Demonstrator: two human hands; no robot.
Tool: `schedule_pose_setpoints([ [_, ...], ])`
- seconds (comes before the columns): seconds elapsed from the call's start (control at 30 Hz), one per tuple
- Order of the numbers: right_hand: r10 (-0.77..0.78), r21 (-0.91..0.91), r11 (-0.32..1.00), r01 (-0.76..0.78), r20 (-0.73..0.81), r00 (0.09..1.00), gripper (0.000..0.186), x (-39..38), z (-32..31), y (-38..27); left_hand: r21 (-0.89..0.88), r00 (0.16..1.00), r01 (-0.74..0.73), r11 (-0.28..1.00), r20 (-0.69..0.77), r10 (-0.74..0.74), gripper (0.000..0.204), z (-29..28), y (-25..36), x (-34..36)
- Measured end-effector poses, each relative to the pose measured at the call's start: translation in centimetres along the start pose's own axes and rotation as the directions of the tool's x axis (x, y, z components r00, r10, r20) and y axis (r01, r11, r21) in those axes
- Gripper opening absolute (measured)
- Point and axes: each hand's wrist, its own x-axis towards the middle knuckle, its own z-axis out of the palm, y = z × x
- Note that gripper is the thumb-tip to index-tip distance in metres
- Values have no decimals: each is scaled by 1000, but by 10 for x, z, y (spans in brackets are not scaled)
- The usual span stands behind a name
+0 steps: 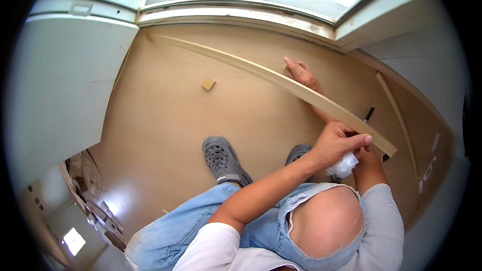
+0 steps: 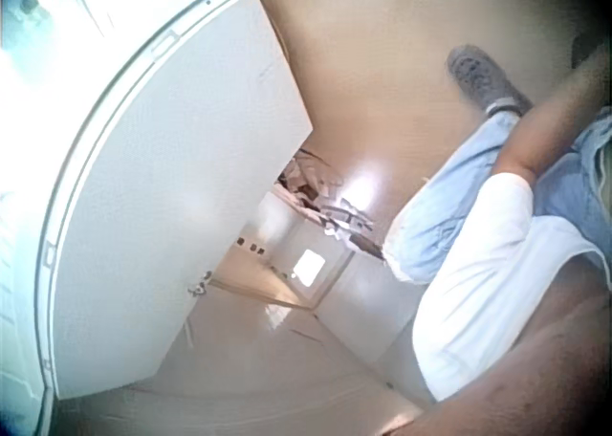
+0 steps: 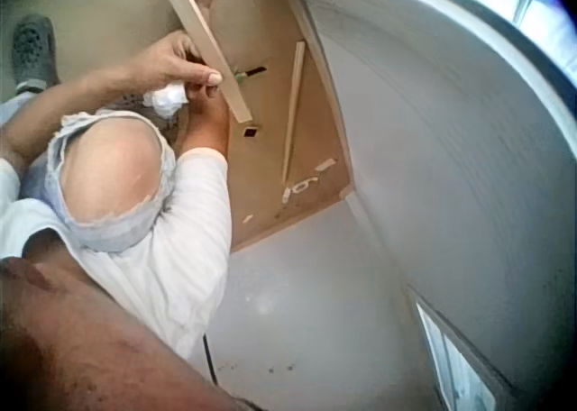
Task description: The person applies sealant along the base of a wall using a caulking gun and smooths it with a finger. They then cut a long strip of trim material to length using shears and install it along the base of a window frame.
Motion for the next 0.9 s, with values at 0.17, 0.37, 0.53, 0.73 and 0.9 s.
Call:
schedule_pose_setpoints([
  [0.17,-203,32,979,201,176,963,60,17,13,5,-38,1000,-23,999,11,24,16,-9,5,-7],
  [0.37,101,326,930,-172,224,969,55,24,-4,11,-50,998,-39,998,45,42,15,-8,6,-4],
  [0.53,270,334,890,-311,165,949,53,29,-27,-9,22,995,59,998,-82,-57,19,-22,-3,-17],
  [0.73,-37,239,971,18,74,997,55,17,-27,-6,28,986,72,997,-153,-67,17,-35,-16,-16],
  [0.9,-212,87,976,202,128,969,50,21,-11,1,64,988,80,995,-135,-71,16,-33,-7,-12],
])
